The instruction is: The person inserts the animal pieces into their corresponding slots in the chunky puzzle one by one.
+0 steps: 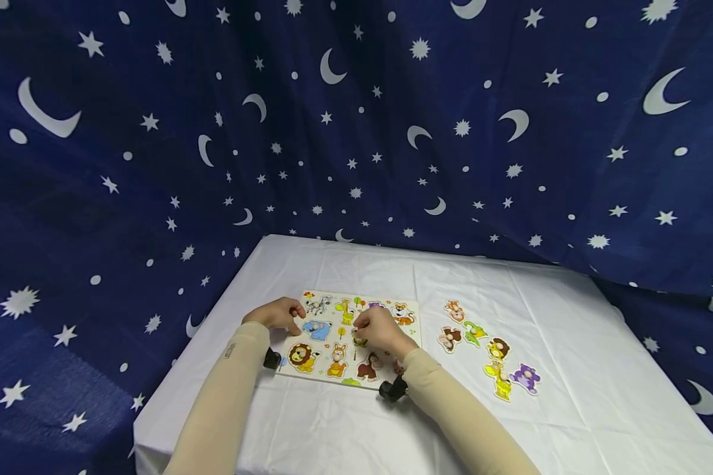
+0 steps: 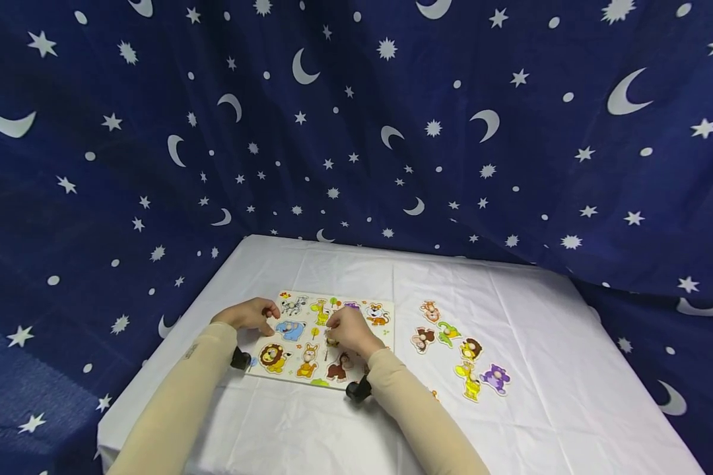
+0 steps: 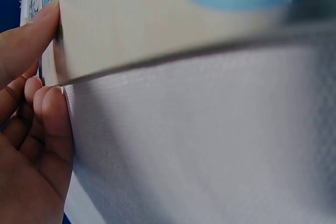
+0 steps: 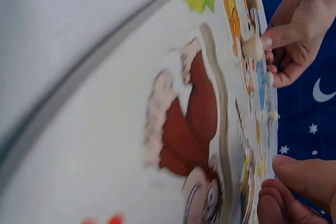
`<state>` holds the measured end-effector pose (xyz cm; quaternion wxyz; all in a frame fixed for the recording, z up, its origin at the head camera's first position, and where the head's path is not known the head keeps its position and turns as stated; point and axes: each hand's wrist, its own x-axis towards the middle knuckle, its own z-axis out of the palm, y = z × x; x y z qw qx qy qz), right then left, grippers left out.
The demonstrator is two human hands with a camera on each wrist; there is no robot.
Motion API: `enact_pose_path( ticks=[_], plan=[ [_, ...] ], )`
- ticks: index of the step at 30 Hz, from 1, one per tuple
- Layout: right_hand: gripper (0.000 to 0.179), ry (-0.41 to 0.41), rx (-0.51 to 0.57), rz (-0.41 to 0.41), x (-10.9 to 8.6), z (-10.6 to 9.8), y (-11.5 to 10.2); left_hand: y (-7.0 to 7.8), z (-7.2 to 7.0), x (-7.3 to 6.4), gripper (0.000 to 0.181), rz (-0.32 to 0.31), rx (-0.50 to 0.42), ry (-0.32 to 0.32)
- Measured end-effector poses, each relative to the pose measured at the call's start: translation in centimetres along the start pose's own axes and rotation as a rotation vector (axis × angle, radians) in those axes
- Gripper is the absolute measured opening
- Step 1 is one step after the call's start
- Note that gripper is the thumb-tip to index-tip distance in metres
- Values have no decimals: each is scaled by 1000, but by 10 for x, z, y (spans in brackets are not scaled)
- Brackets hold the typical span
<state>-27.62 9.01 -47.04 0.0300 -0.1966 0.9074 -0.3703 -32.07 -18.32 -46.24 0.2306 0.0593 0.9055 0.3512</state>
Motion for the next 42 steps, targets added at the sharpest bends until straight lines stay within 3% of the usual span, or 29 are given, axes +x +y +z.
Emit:
enact_pose_path(
  ticks=[9, 17, 30, 42],
  plan=[
    [15, 4, 6, 72, -8, -13, 12, -1, -3, -1, 34, -1, -13, 2],
    [12, 31, -2, 29, -11, -31, 17, 0, -7, 2, 35, 0, -39, 0],
    [14, 15, -28, 124, -27, -49, 34, 0, -7, 0, 35, -14, -38, -1],
    [13, 35, -29, 147, -42, -60, 53, -3, -2, 1, 34, -6, -33, -2]
  ],
)
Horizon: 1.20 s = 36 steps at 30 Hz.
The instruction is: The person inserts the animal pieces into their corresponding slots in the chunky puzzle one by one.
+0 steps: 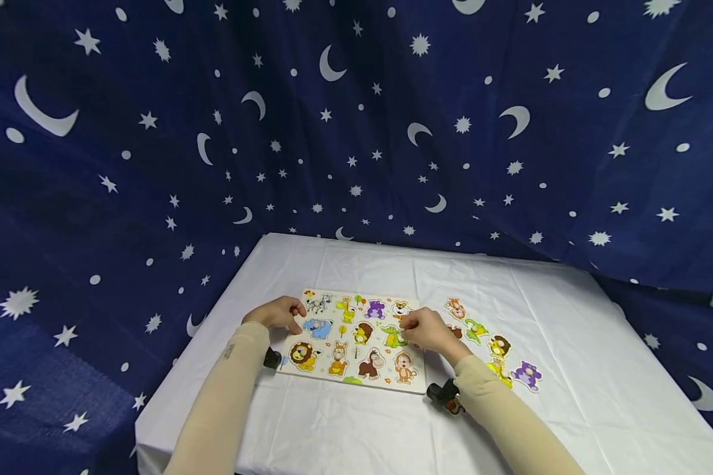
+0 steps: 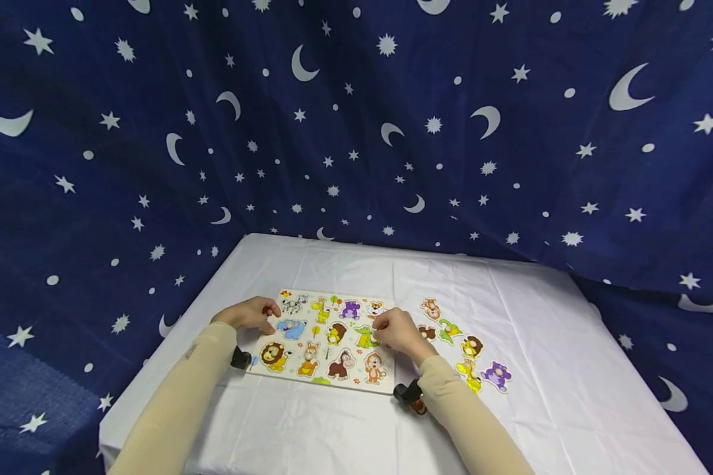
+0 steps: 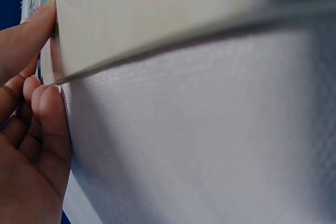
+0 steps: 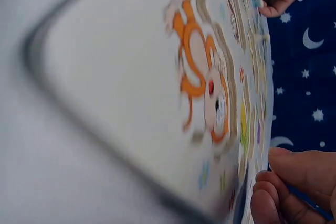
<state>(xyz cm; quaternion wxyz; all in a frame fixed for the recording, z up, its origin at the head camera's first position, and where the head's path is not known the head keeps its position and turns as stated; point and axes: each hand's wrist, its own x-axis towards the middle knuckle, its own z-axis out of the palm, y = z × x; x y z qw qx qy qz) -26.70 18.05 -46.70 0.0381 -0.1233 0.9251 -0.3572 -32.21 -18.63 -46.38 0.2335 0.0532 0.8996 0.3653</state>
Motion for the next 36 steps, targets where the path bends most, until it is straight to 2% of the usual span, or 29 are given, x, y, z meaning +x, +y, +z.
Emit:
enact_pose_path(
  ticks=[10, 20, 30, 36],
  plan=[
    [14, 13, -27, 34, -11, -19, 20, 1, 2, -2, 34, 0, 16, 7],
    [16, 42, -73, -9, -18, -35, 35, 2, 2, -2, 34, 6, 25, 6],
    [18, 40, -125, -15, -24, -50, 47, -1, 2, 0, 34, 9, 26, 2],
    [12, 28, -147, -20, -23, -57, 54, 1, 2, -2, 34, 21, 28, 4]
  ],
)
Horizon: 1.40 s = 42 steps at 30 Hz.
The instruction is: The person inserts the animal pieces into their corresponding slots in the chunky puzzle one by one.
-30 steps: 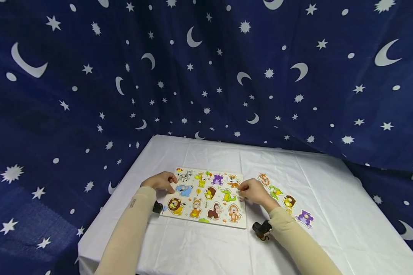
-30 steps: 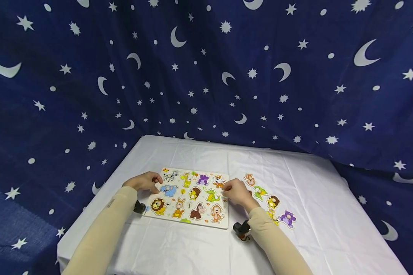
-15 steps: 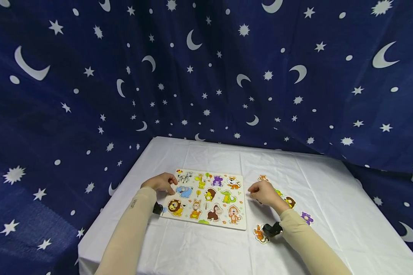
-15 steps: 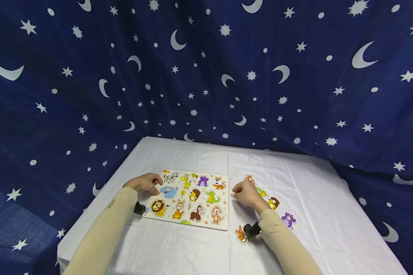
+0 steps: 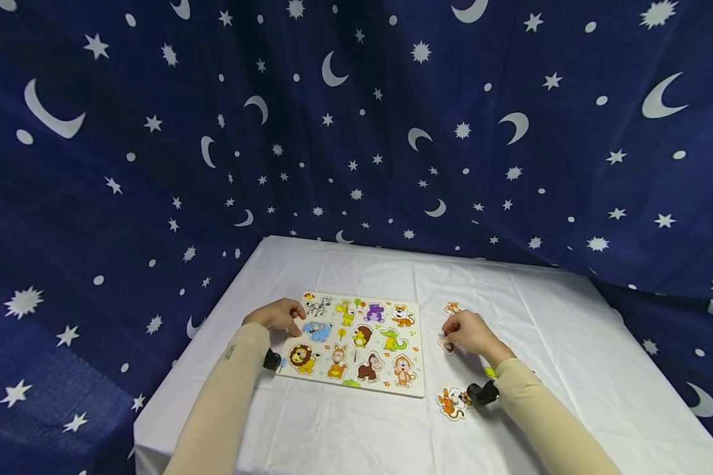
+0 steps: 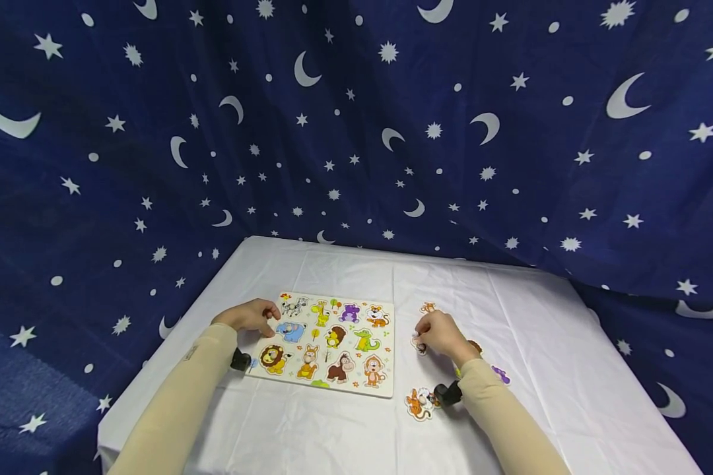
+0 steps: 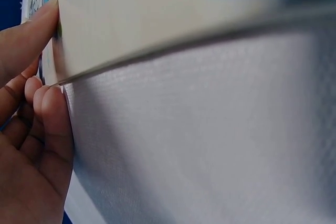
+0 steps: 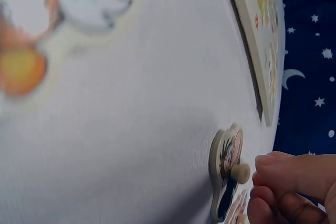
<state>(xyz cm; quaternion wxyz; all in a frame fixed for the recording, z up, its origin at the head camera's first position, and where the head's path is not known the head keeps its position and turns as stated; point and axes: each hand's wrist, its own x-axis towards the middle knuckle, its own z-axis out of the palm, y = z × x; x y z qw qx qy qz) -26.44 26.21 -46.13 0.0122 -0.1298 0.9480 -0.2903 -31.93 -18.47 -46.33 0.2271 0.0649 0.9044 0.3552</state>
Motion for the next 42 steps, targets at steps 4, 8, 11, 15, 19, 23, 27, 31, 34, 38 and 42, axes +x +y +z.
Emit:
enact_pose_path(
  ticks=[4, 8, 11, 15, 19, 23, 27, 31, 34, 38, 42],
  plan=[
    [16, -27, -24, -6, 1, -3, 5, -1, 1, 0, 34, 15, -4, -4],
    [17, -62, -42, -22, 2, -5, 9, -3, 1, 2, 33, 20, -24, -7],
    [16, -95, -27, -36, 3, -6, 10, -2, 1, 2, 33, 11, -33, -5],
    [15, -149, 3, -69, 5, -9, 12, -1, 0, 2, 33, -9, -40, -2],
    [16, -198, 12, -122, 9, -10, 14, -1, 0, 2, 33, -23, -46, 0],
    [16, -256, 38, -152, 13, -10, 17, -1, 1, 2, 34, -29, -45, 2],
    [16, -296, 51, -168, 16, -12, 18, -2, 2, 3, 34, -28, -41, 3],
    [16, -305, 60, -165, 18, -14, 17, -3, 1, 3, 33, -18, -31, 3],
    [15, -302, 81, -148, 18, -14, 17, -2, 0, 2, 33, -13, -30, 5],
    [13, -297, 84, -147, 17, -12, 19, -2, 0, 2, 32, -15, -34, 2],
    [12, -297, 74, -160, 15, -11, 21, -2, 0, 2, 33, -18, -44, -1]
  ],
)
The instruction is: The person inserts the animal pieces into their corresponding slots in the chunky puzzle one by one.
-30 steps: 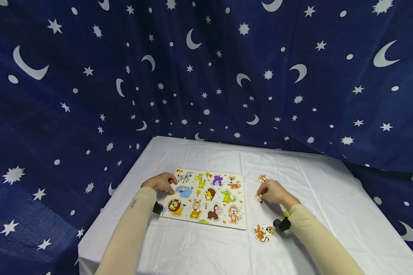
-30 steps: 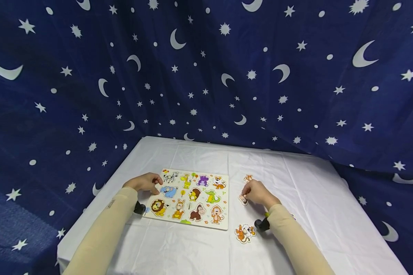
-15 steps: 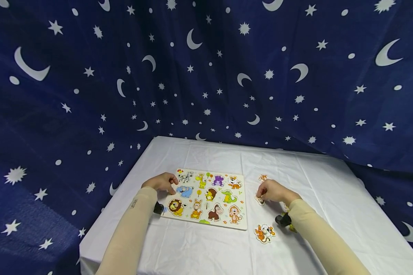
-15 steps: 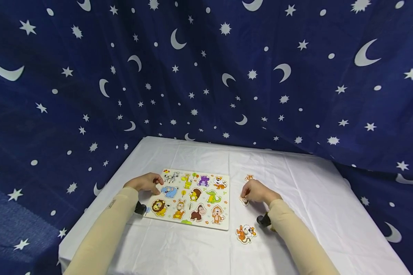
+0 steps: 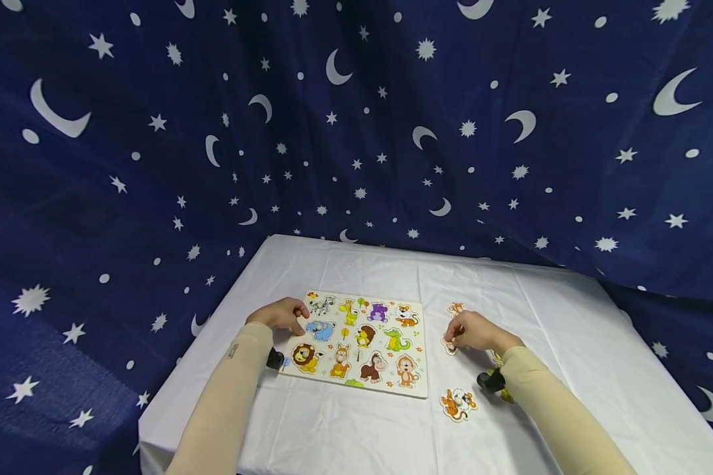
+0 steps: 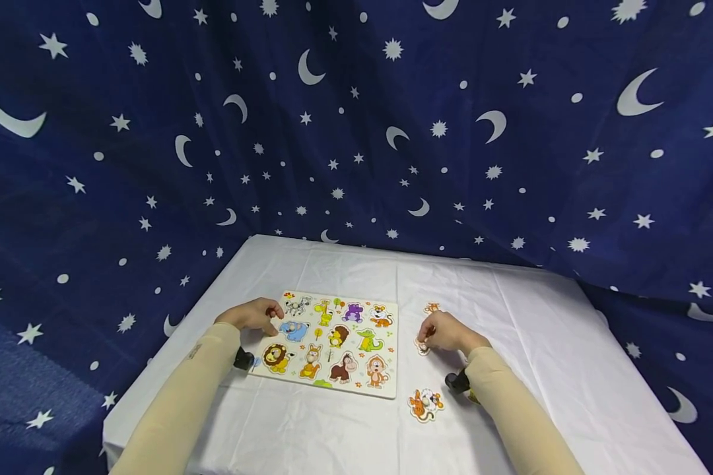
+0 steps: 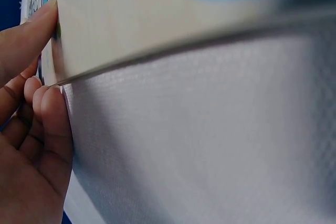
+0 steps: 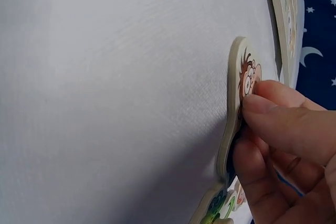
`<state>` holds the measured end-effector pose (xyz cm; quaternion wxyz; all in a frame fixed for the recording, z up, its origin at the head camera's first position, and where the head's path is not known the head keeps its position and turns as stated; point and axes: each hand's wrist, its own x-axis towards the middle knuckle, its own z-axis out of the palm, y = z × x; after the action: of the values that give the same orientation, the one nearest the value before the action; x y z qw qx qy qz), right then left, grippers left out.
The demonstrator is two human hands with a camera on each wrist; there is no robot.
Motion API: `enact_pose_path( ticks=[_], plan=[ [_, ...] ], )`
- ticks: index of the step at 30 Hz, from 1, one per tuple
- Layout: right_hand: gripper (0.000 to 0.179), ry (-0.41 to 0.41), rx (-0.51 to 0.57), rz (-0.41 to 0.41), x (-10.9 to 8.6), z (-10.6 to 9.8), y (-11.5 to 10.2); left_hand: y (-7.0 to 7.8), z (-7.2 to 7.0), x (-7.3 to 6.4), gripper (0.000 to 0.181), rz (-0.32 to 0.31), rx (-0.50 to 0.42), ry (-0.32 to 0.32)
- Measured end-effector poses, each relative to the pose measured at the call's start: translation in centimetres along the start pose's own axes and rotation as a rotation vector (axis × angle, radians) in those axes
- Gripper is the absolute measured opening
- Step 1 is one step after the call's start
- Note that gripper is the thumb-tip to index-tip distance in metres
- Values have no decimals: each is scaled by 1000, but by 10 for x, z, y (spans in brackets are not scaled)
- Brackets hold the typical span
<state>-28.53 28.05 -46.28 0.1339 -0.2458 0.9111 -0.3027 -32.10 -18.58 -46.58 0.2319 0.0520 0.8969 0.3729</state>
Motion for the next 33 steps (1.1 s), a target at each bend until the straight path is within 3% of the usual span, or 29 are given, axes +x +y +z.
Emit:
enact_pose_path(
  ticks=[13, 22, 33],
  plan=[
    [3, 38, 32, 79, -3, 6, 3, 1, 0, 0, 34, -1, -6, -8],
    [4, 92, 52, 85, -5, 10, 7, 1, 1, 1, 33, 14, 8, -5],
    [10, 161, 62, 157, -5, 18, 3, 2, 1, -2, 32, 7, 22, 0]
  ],
)
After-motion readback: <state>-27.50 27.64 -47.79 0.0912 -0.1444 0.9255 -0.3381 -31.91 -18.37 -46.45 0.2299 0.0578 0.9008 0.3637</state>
